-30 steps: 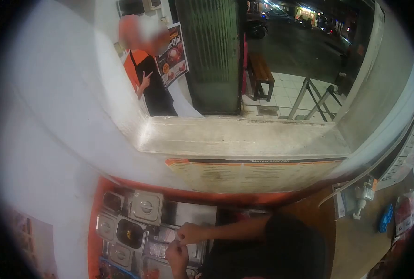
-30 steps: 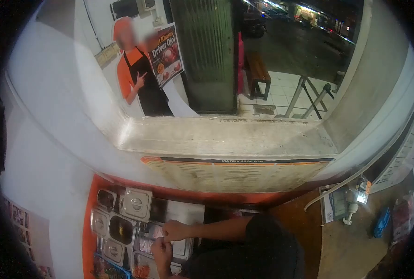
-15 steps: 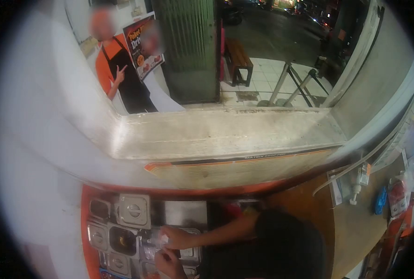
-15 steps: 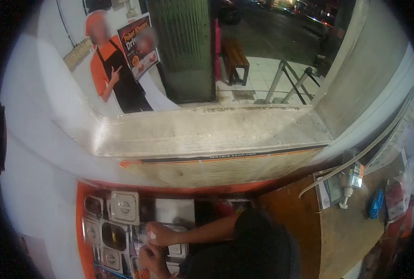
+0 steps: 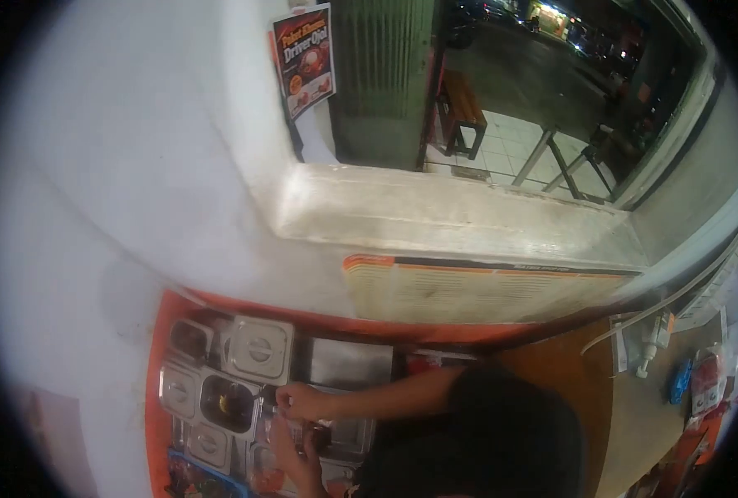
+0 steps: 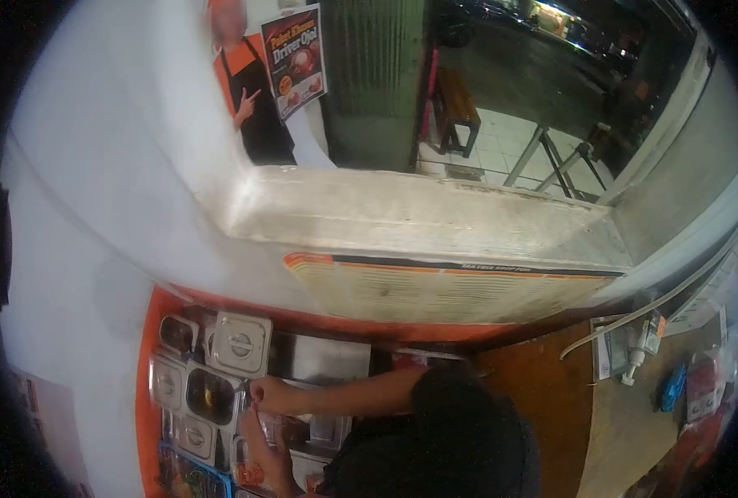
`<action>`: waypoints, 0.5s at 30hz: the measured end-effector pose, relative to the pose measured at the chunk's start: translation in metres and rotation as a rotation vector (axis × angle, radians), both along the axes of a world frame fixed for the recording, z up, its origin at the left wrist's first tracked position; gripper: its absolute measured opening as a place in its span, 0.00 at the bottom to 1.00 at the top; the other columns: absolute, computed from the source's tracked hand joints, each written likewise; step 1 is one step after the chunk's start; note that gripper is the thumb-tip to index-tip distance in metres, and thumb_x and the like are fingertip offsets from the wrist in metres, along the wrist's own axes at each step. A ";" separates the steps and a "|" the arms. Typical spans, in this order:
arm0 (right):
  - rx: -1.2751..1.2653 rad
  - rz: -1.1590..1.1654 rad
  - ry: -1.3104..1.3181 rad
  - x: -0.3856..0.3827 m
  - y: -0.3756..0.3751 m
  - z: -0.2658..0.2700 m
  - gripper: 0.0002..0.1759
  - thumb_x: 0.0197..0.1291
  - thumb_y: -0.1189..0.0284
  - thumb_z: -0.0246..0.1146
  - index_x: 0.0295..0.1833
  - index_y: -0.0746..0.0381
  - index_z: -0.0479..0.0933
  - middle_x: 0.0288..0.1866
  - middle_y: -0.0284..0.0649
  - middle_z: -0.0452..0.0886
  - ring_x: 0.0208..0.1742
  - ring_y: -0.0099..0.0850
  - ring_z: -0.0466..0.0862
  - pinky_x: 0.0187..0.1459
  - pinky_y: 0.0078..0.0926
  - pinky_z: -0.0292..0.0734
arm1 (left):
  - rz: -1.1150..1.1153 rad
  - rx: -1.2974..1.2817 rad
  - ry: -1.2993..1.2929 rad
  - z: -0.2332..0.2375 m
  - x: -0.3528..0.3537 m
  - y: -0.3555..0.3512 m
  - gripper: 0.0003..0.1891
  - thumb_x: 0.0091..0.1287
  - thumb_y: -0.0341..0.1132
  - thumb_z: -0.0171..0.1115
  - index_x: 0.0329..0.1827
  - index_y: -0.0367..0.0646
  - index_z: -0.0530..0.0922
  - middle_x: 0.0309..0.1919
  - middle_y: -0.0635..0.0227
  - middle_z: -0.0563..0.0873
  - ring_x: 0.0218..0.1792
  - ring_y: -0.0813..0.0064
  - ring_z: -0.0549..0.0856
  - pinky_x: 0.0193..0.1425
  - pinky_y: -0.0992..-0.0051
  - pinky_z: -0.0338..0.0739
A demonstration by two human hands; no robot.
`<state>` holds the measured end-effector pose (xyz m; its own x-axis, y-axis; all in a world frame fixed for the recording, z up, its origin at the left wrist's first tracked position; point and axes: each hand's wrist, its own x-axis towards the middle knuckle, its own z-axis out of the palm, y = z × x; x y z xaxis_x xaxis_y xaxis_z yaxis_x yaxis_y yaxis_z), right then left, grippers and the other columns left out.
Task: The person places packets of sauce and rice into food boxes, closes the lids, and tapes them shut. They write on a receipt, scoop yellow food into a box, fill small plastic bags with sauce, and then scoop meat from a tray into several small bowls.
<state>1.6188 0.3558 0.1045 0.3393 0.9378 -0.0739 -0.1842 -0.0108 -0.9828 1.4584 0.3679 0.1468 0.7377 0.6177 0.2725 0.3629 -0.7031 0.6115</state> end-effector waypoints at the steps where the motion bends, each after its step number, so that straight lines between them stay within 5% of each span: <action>1: -0.112 0.133 0.108 0.004 0.001 0.002 0.09 0.47 0.76 0.66 0.26 0.62 0.71 0.23 0.34 0.75 0.29 0.22 0.75 0.29 0.29 0.70 | 0.013 -0.004 -0.002 0.000 -0.002 0.002 0.34 0.59 0.30 0.67 0.69 0.36 0.67 0.65 0.50 0.74 0.68 0.50 0.69 0.74 0.58 0.58; 4: -0.109 0.232 -0.007 0.005 0.007 -0.002 0.08 0.47 0.76 0.67 0.26 0.62 0.72 0.24 0.33 0.77 0.28 0.22 0.76 0.27 0.27 0.72 | 0.077 -0.082 -0.026 0.001 -0.009 0.008 0.35 0.57 0.33 0.70 0.68 0.35 0.68 0.62 0.51 0.77 0.67 0.47 0.71 0.71 0.54 0.61; 10: -0.326 0.454 0.095 -0.011 0.024 -0.005 0.10 0.48 0.81 0.64 0.38 0.62 0.76 0.31 0.34 0.78 0.29 0.24 0.78 0.24 0.23 0.72 | 0.195 -0.056 -0.032 -0.003 -0.033 0.028 0.40 0.48 0.26 0.74 0.69 0.41 0.69 0.59 0.55 0.79 0.62 0.52 0.76 0.68 0.59 0.67; 12: -0.357 0.568 0.229 -0.009 0.034 0.020 0.07 0.52 0.76 0.66 0.35 0.60 0.75 0.30 0.34 0.79 0.27 0.23 0.77 0.26 0.23 0.73 | 0.169 -0.115 -0.171 0.002 -0.038 0.035 0.40 0.48 0.26 0.73 0.69 0.40 0.69 0.57 0.54 0.81 0.60 0.53 0.78 0.65 0.61 0.70; 15: -0.276 0.317 0.078 -0.003 0.063 0.032 0.09 0.55 0.72 0.67 0.41 0.61 0.79 0.33 0.34 0.80 0.34 0.23 0.78 0.34 0.22 0.73 | 0.300 -0.193 -0.239 0.007 -0.055 0.042 0.38 0.49 0.29 0.74 0.67 0.38 0.71 0.56 0.54 0.80 0.58 0.55 0.80 0.63 0.63 0.72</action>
